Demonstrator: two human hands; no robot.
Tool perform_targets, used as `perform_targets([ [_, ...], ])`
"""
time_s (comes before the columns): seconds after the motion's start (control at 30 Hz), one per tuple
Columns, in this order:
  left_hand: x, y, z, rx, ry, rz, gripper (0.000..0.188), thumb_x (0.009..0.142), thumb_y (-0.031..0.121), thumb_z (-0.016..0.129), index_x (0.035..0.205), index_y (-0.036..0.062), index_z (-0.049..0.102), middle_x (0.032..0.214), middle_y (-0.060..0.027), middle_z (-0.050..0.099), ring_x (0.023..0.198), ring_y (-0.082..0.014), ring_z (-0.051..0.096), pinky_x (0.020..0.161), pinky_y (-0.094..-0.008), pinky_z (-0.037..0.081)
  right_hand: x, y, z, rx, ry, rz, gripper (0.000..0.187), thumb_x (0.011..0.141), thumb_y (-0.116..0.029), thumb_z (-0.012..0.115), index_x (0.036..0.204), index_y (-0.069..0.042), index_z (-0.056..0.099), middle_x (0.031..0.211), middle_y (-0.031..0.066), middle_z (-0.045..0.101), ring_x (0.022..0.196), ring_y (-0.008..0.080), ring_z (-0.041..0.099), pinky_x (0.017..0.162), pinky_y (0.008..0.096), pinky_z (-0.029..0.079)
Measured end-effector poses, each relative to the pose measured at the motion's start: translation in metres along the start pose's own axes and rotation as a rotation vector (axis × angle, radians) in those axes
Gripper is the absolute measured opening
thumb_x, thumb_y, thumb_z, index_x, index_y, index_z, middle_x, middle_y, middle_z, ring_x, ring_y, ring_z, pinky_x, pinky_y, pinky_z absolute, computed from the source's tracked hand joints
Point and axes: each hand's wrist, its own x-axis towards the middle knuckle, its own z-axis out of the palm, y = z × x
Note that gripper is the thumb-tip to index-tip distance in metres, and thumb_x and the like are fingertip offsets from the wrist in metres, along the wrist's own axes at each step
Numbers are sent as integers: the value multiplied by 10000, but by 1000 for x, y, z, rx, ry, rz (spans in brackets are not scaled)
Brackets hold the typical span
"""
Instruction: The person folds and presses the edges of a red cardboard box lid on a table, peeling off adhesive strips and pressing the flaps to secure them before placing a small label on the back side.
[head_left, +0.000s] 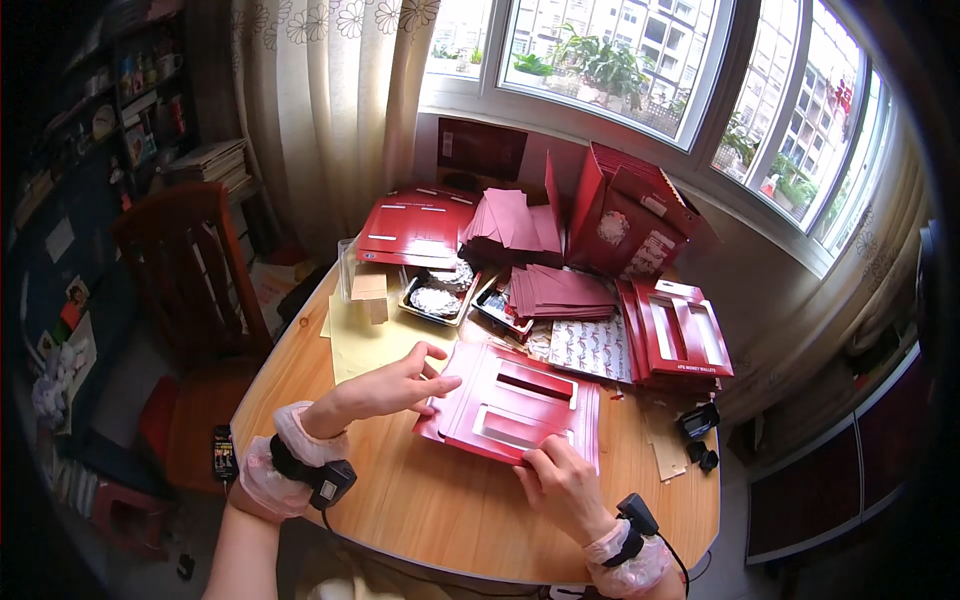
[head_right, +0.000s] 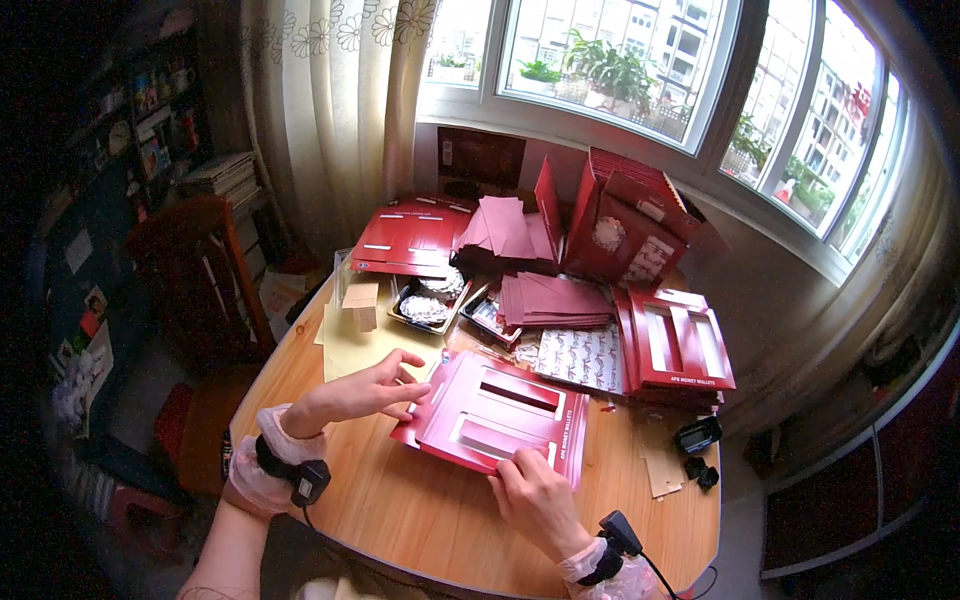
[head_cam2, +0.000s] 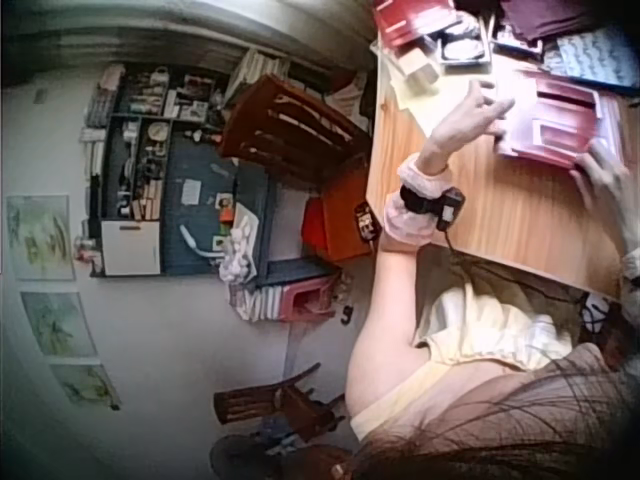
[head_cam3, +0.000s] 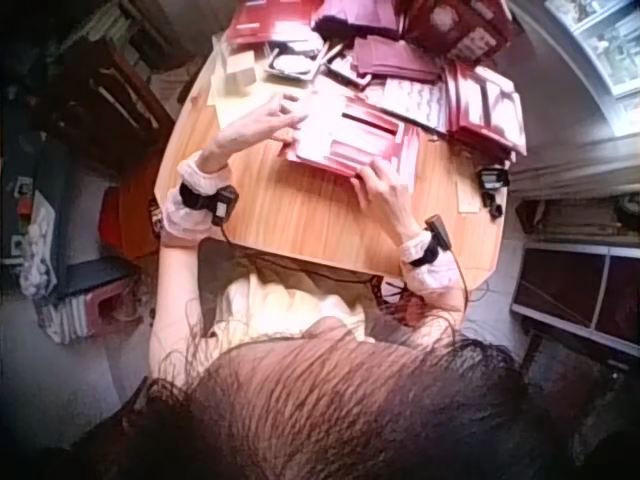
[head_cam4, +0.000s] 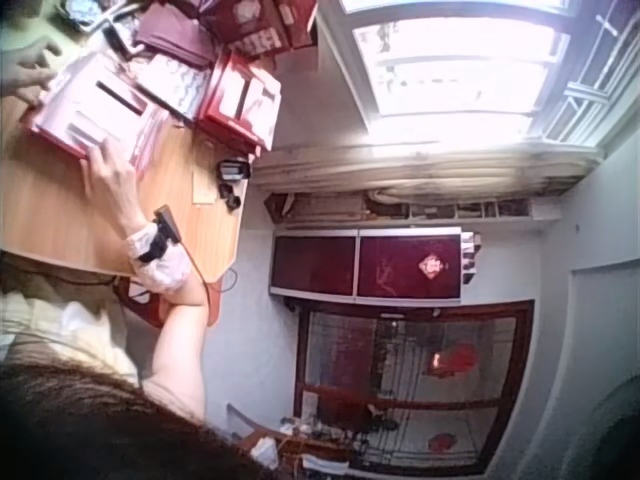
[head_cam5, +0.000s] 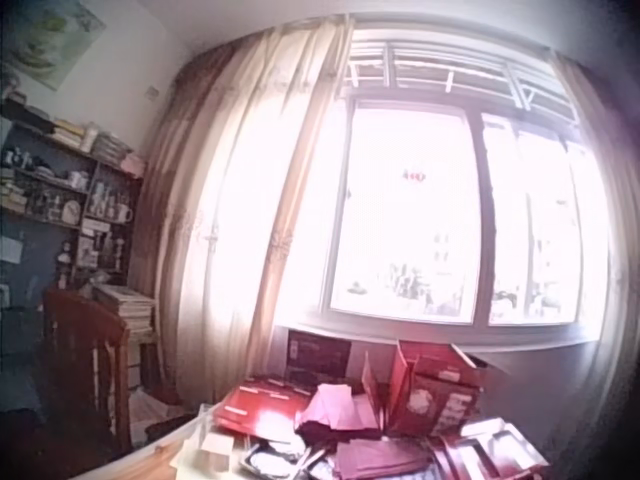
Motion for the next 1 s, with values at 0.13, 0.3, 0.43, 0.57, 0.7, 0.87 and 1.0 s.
perform_targets([
  [0.13, 3, 0, 3, -198, -162, -73, 809, 972, 476, 645, 1467, -14, 232, 1255, -183, 511, 1190, -207, 518, 914, -323, 545, -5, 1, 7, -32, -64, -8, 144, 871, -128, 687, 834, -42, 578, 830, 94, 534, 753, 258, 599, 607, 372, 515],
  [0.3, 13, -6, 7, -411, -121, -158, 839, 951, 402, 700, 1472, -32, 206, 1284, -193, 494, 1198, -218, 533, 918, -356, 562, -6, 4, 14, -11, -36, 5, 155, 823, -124, 728, 839, -56, 590, 827, 95, 535, 731, 278, 584, 594, 380, 496],
  [0.43, 9, -3, 18, -366, -119, -99, 887, 901, 297, 780, 1469, -51, 193, 1347, -261, 460, 1185, -237, 568, 906, -363, 574, 4, 3, 6, -81, -8, -24, 188, 806, -139, 752, 890, -58, 606, 870, 88, 569, 816, 281, 586, 686, 399, 495],
  [0.57, 9, -6, 34, -216, -40, -9, 924, 872, 282, 812, 1463, -59, 189, 1346, -299, 473, 1183, -245, 569, 887, -345, 578, 1, 11, 12, 64, -85, 48, 260, 799, -193, 775, 938, -49, 607, 912, 92, 576, 868, 284, 563, 787, 395, 433],
  [0.7, 7, -10, 42, -155, -116, 65, 1069, 833, 261, 847, 1481, -67, 62, 1231, -273, 567, 989, -237, 685, 782, -313, 593, 3, 10, 13, 110, -105, 79, 329, 788, -212, 791, 1009, -50, 608, 918, 90, 577, 868, 281, 564, 775, 394, 430],
  [0.87, 5, -19, 63, -83, -130, 21, 1184, 828, 272, 846, 1507, -55, -67, 1314, -278, 537, 1075, -229, 663, 817, -323, 576, 3, 10, 16, 121, -118, 82, 386, 778, -202, 795, 1082, -50, 612, 943, 92, 570, 895, 285, 559, 782, 395, 429],
  [1.0, -1, -13, 72, -85, -90, 223, 1159, 856, 248, 816, 1524, -17, -93, 1409, -271, 454, 1293, -279, 514, 1021, -356, 466, 1, 11, 15, 108, -95, 61, 382, 771, -175, 801, 1085, -55, 619, 940, 92, 570, 905, 293, 572, 783, 407, 452],
])
